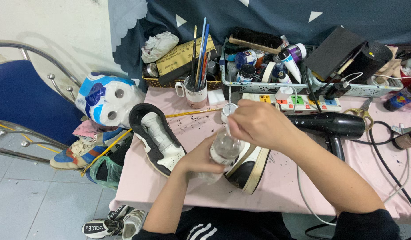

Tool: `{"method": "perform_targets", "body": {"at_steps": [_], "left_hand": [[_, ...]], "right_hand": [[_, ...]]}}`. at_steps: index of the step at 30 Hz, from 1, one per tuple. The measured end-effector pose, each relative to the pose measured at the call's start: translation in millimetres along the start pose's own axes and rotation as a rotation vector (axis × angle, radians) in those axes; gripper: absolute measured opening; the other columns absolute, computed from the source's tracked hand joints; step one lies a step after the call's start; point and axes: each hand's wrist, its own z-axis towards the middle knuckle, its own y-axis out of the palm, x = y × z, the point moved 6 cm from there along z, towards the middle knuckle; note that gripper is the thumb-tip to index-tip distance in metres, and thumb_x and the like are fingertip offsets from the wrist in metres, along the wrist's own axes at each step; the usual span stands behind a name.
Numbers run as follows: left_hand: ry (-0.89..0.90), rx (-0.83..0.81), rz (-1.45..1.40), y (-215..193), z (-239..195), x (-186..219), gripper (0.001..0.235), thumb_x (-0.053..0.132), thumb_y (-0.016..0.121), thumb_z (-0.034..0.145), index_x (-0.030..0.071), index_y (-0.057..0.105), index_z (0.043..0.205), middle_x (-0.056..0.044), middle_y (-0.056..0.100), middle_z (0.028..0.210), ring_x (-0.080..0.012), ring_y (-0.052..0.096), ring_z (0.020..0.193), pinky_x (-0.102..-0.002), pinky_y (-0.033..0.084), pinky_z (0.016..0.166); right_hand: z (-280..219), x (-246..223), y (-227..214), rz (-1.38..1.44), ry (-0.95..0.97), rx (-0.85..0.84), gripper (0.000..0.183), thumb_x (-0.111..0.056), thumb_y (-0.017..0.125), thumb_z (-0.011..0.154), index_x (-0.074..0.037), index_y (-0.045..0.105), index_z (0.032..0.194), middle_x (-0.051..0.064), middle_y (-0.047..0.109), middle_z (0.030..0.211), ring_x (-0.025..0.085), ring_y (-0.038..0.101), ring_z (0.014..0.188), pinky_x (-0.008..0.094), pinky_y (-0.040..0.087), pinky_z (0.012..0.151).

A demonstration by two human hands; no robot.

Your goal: The person cleans a black and white sneaker by applying liquid from a bottle onto a cotton pad and wiping the shoe's upper and sole. They then use a hairdryer to dry the shoe and finish by scrubbing the sole with a brush.

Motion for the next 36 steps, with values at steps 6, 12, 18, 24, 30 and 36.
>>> {"method": "perform_targets", "body": {"at_steps": [6,12,18,24,30,36], "left_hand": [[-0.074,-0.210,-0.424,6,-12,-13,0.086,0.018,0.084,0.066,-0.001,0.051,0.143,-0.010,0.064,0.127,-0.0189,0.064,0.116,-0.035,0.052,0.104],[-0.018,0.097,-0.203,-4,-20,-24,0.089,0.017,0.085,0.070,-0.002,0.049,0.149,-0.010,0.062,0.136,-0.0189,0.057,0.127,-0.036,0.045,0.114],[0.042,0.401,-0.108,-17,-29,-38,0.115,0.018,0.087,0.065,0.005,0.026,0.161,-0.014,0.042,0.158,-0.0238,0.042,0.148,-0.038,0.033,0.122],[0.031,0.512,-0.007,-18,-28,-55,0.110,0.018,0.086,0.063,0.005,0.032,0.158,-0.015,0.012,0.171,-0.0277,0.028,0.156,-0.040,0.034,0.122],[0.043,0.532,0.003,-13,-24,-54,0.100,0.016,0.085,0.067,0.005,0.037,0.154,-0.020,0.020,0.168,-0.0303,0.033,0.154,-0.041,0.034,0.123],[0.057,0.609,0.127,-11,-24,-29,0.102,0.012,0.086,0.067,0.005,0.035,0.155,-0.018,0.017,0.168,-0.0286,0.028,0.155,-0.041,0.031,0.122]], "right_hand": [[5,-25,-25,0.062,-0.162,-0.049,0.041,-0.028,0.077,0.086,-0.002,0.070,0.116,0.008,0.058,0.091,0.025,0.054,0.089,0.042,0.052,0.074],[-35,4,-45,0.119,0.026,0.144,0.039,-0.022,0.079,0.084,-0.008,0.069,0.119,0.007,0.072,0.111,0.020,0.068,0.100,0.034,0.058,0.086],[-180,84,6,0.587,0.800,0.564,0.038,0.004,0.076,0.085,0.000,0.065,0.121,0.013,0.072,0.119,0.019,0.072,0.107,0.031,0.060,0.097],[-271,104,111,0.556,1.037,0.553,0.048,0.004,0.075,0.081,0.002,0.061,0.127,0.015,0.070,0.126,0.024,0.070,0.109,0.034,0.059,0.090],[-266,86,117,0.026,1.002,0.218,0.047,-0.006,0.075,0.086,-0.003,0.063,0.131,0.019,0.067,0.125,0.032,0.065,0.113,0.040,0.055,0.094],[-197,37,67,0.240,0.653,0.543,0.059,-0.015,0.078,0.086,-0.004,0.052,0.138,0.017,0.058,0.138,0.028,0.060,0.125,0.039,0.052,0.104]]}}
